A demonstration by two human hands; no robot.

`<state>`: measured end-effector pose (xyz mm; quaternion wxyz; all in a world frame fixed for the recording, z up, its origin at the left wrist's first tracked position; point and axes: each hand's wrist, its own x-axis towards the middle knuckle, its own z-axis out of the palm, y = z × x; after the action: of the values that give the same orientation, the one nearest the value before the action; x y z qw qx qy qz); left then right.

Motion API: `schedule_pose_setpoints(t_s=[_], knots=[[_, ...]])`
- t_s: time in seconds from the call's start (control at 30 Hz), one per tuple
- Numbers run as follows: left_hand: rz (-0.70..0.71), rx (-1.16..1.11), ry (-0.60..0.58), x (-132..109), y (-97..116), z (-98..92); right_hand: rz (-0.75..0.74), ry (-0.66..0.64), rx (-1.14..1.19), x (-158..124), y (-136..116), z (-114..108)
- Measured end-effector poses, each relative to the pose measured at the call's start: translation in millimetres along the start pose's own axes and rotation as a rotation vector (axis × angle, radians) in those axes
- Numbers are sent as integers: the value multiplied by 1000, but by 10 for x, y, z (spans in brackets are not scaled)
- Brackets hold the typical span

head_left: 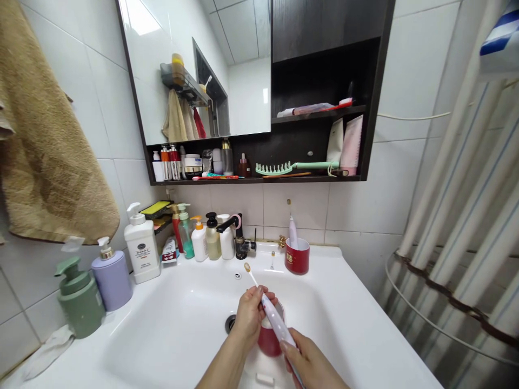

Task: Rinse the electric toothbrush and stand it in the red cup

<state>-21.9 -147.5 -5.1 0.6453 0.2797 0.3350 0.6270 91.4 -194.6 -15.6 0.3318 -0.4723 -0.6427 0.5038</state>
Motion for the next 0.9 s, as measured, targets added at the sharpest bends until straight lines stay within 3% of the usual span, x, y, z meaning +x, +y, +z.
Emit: schedule_pose_setpoints(t_s=[0.1, 0.23, 0.4, 0.57, 0.9], knots=[[25, -42, 62, 8, -10, 10, 8, 30, -34, 33, 1, 21], [31, -83, 100, 6, 16, 28, 116, -102, 124, 54, -18, 51], [71, -98, 112, 8, 31, 43, -5, 25, -60, 35, -72, 37], [63, -102, 136, 16, 34, 33, 86, -91, -18, 28, -81, 51], [62, -113, 144, 32, 37, 14, 30, -46, -103, 49, -13, 46]])
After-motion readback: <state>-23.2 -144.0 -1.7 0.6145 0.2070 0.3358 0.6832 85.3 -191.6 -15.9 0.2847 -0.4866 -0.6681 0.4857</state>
